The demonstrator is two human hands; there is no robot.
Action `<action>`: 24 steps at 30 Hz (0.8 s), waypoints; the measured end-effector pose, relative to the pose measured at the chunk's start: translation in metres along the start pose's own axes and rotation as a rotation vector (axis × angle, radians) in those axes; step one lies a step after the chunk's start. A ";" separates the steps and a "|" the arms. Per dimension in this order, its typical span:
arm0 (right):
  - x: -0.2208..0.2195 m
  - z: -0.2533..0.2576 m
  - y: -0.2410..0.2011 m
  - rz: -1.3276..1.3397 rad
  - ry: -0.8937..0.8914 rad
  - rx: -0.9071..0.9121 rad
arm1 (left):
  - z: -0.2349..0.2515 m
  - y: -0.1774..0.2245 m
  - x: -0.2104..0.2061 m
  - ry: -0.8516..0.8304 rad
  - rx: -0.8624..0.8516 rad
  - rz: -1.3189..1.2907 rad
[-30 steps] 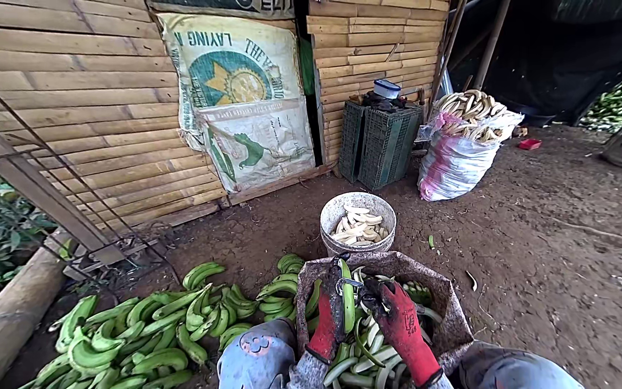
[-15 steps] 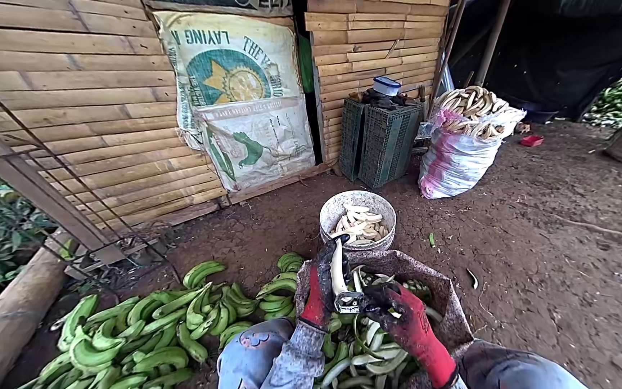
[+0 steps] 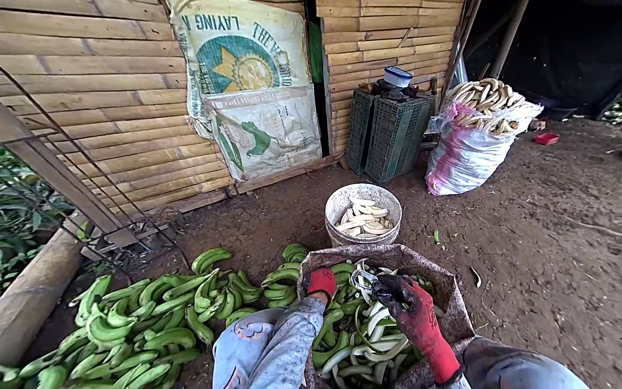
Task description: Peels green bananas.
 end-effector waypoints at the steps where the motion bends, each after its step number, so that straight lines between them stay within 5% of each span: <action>1: -0.003 -0.001 0.001 -0.004 -0.036 -0.014 | 0.012 -0.008 -0.015 0.032 0.003 0.001; 3: -0.009 -0.003 0.005 -0.024 -0.225 -0.102 | 0.025 -0.014 -0.025 0.089 -0.035 0.002; 8: -0.054 -0.042 0.015 -0.189 -1.041 -0.345 | 0.025 -0.022 -0.012 0.139 -0.064 0.026; 10: -0.069 -0.069 0.002 -0.228 -1.236 -0.363 | 0.018 -0.019 0.008 0.227 -0.081 -0.179; 13: -0.074 -0.089 -0.018 -0.240 -1.416 -0.365 | 0.005 -0.014 0.041 0.334 -0.138 -0.844; 15: -0.064 -0.066 -0.008 -0.212 -1.266 -0.317 | -0.014 -0.004 0.064 0.289 -0.235 -1.397; 18: -0.010 -0.002 -0.006 -0.115 -0.646 -0.324 | -0.067 0.010 0.100 0.097 -0.414 -1.836; 21: 0.020 0.028 -0.028 0.057 -0.088 -0.227 | -0.098 0.008 0.109 0.346 -0.437 -2.021; 24: -0.004 0.015 -0.044 0.295 0.003 -0.191 | -0.108 0.009 0.096 0.602 -0.370 -2.156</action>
Point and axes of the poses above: each hand's wrist, its own z-axis towards the middle knuckle, its own x-axis out of the back of the hand, y = z × x, the point moved 6 cm from there along z, towards the middle knuckle, and after that the axes turned 1 degree about x, right-handed, at the moved point
